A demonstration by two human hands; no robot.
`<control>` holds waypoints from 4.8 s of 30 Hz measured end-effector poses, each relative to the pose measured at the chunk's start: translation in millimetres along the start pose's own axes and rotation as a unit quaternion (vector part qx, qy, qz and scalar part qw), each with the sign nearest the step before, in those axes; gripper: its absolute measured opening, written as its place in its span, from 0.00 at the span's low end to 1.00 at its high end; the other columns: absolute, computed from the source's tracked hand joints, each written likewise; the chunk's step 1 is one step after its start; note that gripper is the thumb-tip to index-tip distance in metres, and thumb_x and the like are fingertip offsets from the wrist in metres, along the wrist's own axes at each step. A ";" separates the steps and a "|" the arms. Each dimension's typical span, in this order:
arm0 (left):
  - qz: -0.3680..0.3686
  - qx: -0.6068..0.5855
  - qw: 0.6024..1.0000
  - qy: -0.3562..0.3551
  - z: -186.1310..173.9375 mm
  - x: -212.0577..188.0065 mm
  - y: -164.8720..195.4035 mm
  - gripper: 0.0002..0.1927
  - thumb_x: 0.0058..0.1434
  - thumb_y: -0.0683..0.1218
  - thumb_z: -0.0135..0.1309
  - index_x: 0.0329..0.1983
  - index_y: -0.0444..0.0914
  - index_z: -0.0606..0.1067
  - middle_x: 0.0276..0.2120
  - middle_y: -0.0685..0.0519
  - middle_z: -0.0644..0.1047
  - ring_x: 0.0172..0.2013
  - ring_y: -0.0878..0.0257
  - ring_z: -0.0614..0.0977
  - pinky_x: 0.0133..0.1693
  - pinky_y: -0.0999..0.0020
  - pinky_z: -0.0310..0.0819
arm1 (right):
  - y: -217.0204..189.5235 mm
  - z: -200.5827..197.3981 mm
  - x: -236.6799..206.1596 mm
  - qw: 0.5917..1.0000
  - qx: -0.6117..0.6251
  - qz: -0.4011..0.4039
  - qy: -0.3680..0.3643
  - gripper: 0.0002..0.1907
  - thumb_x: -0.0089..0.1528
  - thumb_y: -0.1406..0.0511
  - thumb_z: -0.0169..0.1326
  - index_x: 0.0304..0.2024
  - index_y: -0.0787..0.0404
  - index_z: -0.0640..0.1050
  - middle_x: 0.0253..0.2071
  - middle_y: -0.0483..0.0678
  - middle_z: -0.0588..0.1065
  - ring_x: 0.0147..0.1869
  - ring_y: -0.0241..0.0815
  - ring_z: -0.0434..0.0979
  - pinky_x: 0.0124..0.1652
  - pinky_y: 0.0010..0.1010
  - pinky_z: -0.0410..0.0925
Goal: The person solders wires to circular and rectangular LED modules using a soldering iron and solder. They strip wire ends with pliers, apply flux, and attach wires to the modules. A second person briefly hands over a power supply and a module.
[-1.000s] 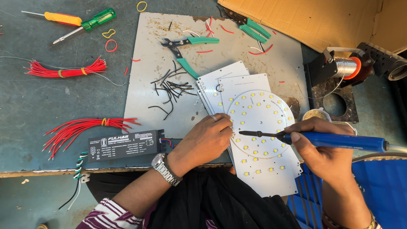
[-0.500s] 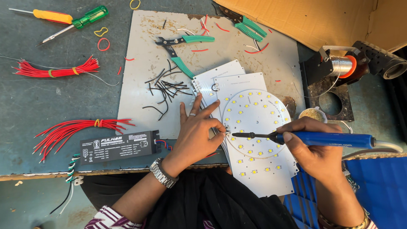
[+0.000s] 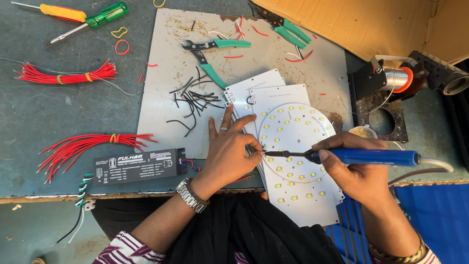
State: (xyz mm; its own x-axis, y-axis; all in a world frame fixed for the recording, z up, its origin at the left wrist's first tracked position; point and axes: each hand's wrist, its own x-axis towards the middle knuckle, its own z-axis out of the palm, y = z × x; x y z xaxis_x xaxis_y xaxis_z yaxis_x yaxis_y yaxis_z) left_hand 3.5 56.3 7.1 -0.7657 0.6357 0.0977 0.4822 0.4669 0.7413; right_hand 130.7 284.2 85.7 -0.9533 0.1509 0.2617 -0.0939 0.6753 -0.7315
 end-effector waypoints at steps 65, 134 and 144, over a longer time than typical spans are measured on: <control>-0.011 0.011 1.000 0.001 -4.0 2.8 27.7 0.03 0.45 0.48 0.65 0.22 0.45 0.84 0.65 0.52 0.70 0.73 0.38 0.50 0.65 0.23 0.27 | 24.6 -23.6 -41.7 0.960 0.190 0.020 0.203 0.13 0.70 0.65 0.59 0.49 0.72 0.77 0.37 0.55 0.78 0.35 0.39 0.81 0.33 0.22 0.72; 0.197 0.135 0.970 0.045 -33.6 -92.3 -18.6 0.22 0.56 0.47 0.61 0.51 0.31 0.77 0.48 0.45 0.77 0.51 0.48 0.75 0.56 0.48 0.65 | 13.0 43.3 -62.9 0.987 -0.137 0.081 -0.014 0.42 0.42 0.62 0.74 0.54 0.53 0.66 0.53 0.57 0.77 0.53 0.55 0.82 0.48 0.42 0.75; 0.224 0.060 0.965 0.118 -11.6 -85.4 -58.3 0.06 0.60 0.45 0.60 0.37 0.38 0.76 0.35 0.52 0.77 0.40 0.54 0.78 0.43 0.56 0.71 | 21.8 71.8 -72.8 0.985 -0.168 -0.033 0.017 0.47 0.36 0.49 0.76 0.51 0.54 0.67 0.64 0.57 0.70 0.77 0.64 0.53 0.69 0.61 0.46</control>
State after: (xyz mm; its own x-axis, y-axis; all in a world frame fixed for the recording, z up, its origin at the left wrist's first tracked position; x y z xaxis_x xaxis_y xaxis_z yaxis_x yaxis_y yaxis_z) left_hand 35.8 -32.3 -36.8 -0.5371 0.6393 0.5503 0.8229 0.2536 0.5085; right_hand 177.5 236.1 5.6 -0.9374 0.1195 0.3271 -0.0495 0.8841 -0.4647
